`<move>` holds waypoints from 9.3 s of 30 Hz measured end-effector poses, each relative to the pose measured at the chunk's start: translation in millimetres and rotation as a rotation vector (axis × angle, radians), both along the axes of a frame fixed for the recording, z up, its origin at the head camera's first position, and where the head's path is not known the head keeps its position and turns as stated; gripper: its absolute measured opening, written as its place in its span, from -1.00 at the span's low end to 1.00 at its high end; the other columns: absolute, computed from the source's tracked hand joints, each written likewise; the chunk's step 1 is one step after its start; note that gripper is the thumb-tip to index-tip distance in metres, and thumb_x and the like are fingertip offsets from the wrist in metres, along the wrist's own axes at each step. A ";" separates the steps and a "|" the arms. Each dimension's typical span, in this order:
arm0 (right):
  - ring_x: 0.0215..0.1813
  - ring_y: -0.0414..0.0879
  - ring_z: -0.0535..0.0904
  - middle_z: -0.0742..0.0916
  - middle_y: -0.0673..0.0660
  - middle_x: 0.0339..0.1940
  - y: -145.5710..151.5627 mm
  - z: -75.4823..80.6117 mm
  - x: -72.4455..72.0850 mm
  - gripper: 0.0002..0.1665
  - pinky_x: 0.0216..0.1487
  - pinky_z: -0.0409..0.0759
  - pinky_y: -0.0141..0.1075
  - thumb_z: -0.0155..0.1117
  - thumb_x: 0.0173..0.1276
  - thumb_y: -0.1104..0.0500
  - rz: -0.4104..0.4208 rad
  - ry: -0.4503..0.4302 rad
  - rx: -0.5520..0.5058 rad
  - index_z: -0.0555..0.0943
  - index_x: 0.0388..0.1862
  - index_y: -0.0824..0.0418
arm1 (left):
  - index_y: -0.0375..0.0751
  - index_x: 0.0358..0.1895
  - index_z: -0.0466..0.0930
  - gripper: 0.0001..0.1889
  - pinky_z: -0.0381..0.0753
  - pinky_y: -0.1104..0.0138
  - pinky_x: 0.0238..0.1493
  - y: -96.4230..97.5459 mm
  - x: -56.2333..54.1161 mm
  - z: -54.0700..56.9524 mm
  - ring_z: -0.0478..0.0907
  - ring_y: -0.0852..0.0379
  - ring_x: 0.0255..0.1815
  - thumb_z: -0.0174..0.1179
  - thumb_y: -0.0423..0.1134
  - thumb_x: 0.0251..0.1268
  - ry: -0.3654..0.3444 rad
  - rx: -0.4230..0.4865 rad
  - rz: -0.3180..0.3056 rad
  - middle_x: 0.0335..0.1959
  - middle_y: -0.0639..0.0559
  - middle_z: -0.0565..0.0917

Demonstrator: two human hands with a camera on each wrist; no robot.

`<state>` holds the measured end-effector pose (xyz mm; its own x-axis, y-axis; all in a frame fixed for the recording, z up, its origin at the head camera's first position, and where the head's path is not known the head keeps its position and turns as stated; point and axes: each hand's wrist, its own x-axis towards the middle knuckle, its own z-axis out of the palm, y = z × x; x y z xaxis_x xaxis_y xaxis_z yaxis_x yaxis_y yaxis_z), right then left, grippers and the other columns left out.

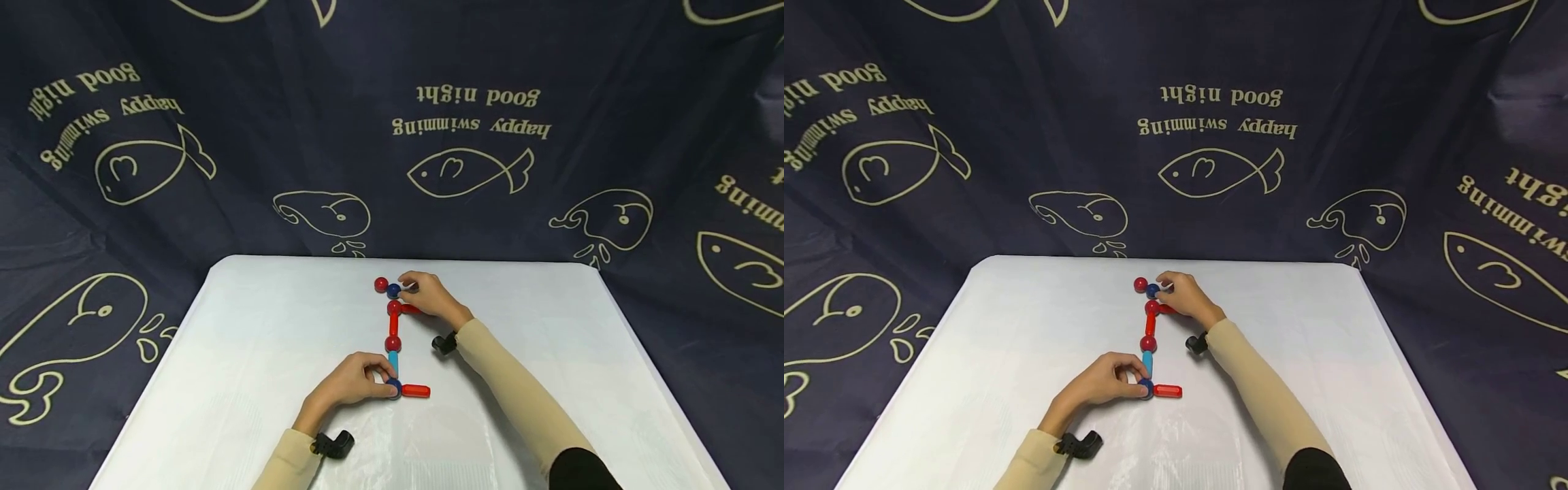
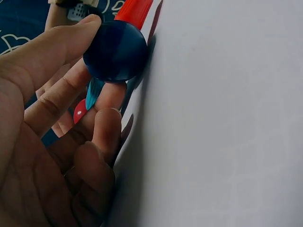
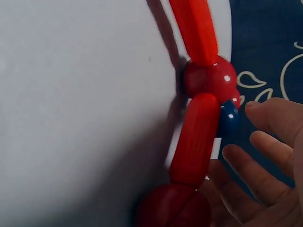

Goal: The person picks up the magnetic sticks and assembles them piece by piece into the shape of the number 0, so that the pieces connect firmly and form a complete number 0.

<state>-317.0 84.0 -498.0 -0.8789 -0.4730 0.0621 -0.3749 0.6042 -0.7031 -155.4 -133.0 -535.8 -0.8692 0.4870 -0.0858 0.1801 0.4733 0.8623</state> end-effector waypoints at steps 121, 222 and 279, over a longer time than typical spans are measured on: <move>-0.23 -0.21 0.65 0.77 0.10 -0.19 107.3 -14.7 147.2 -0.68 -0.21 0.67 -0.36 0.46 0.33 0.27 -0.102 0.101 -0.072 0.70 0.05 0.31 | 0.04 -0.08 0.78 -0.77 0.42 0.41 -0.55 16.2 -18.3 -9.2 0.41 0.29 -0.57 0.47 -0.04 0.24 0.075 0.067 0.225 -0.21 0.11 0.75; -0.25 -0.13 0.74 0.79 0.17 -0.19 76.2 -32.4 118.0 -0.68 -0.30 0.66 -0.42 0.43 0.35 0.28 -0.285 -0.019 -0.239 0.68 0.08 0.23 | 0.05 -0.08 0.81 -0.78 0.42 0.41 -0.56 16.0 -16.5 -11.9 0.41 0.30 -0.58 0.48 -0.04 0.24 0.080 0.097 0.233 -0.22 0.08 0.76; -0.35 -0.32 0.50 0.65 -0.10 -0.37 79.4 -33.1 152.5 -0.71 -0.29 0.56 -0.42 0.51 0.31 0.17 -0.112 0.027 -0.066 0.72 0.00 0.14 | 0.04 -0.12 0.73 -0.84 0.56 0.38 -0.50 6.7 -34.9 7.4 0.53 0.23 -0.56 0.39 -0.03 0.36 0.083 -0.006 0.125 -0.28 0.16 0.76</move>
